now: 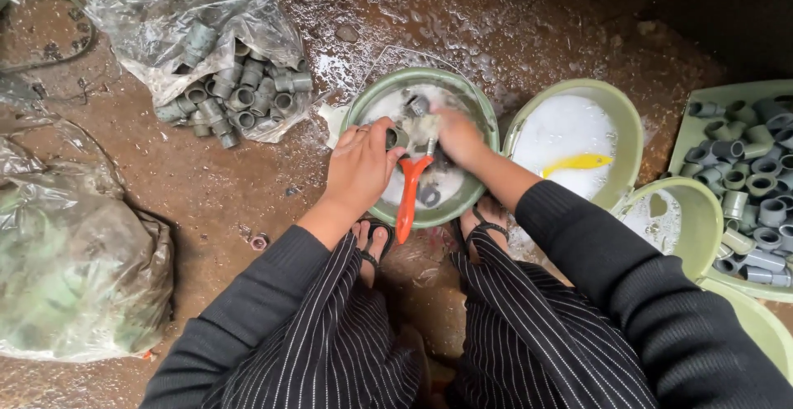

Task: Washing and scrubbing PVC pipe fittings in buckets of soapy water using a brush.

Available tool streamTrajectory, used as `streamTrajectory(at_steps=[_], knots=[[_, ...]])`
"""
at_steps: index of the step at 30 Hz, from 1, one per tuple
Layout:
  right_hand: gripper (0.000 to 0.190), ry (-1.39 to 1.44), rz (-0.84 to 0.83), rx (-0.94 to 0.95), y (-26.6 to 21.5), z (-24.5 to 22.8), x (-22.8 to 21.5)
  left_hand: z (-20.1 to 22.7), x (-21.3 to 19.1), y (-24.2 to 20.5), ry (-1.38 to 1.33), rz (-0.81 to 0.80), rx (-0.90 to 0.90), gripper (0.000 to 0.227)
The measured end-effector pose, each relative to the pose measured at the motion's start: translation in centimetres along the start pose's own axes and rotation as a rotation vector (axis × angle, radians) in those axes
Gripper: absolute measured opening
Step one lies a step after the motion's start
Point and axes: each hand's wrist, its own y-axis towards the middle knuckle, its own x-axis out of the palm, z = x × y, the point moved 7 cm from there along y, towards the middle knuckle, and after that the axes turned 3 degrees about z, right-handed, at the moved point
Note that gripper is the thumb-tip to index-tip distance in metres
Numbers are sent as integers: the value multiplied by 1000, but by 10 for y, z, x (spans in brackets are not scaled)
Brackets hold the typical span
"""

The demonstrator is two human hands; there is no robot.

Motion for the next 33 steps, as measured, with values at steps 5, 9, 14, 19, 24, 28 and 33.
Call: streamTrajectory(at_steps=[5,9,14,19,24,28,33], knots=[[66,-704,-272,-288,36,49,28,2,-3,0,19,-5,14,38],[96,-618,-334,-19,13,11,15,3,-1,1,20,5,18,37],[104,-701,-414,50,3,3,17,4,-8,1,1,28,21,39],[91,-420,-441,38,-10,-6,17,5,-8,1,-16,21,12,38],[94,-703,-304,-31,14,22,12,2,-6,0,6,34,25,39],[80,-195,-382,126,19,31,16,4,-6,0,4,21,36,38],[77,21,-319,255,10,30,17,6,-9,0,-13,-2,14,39]])
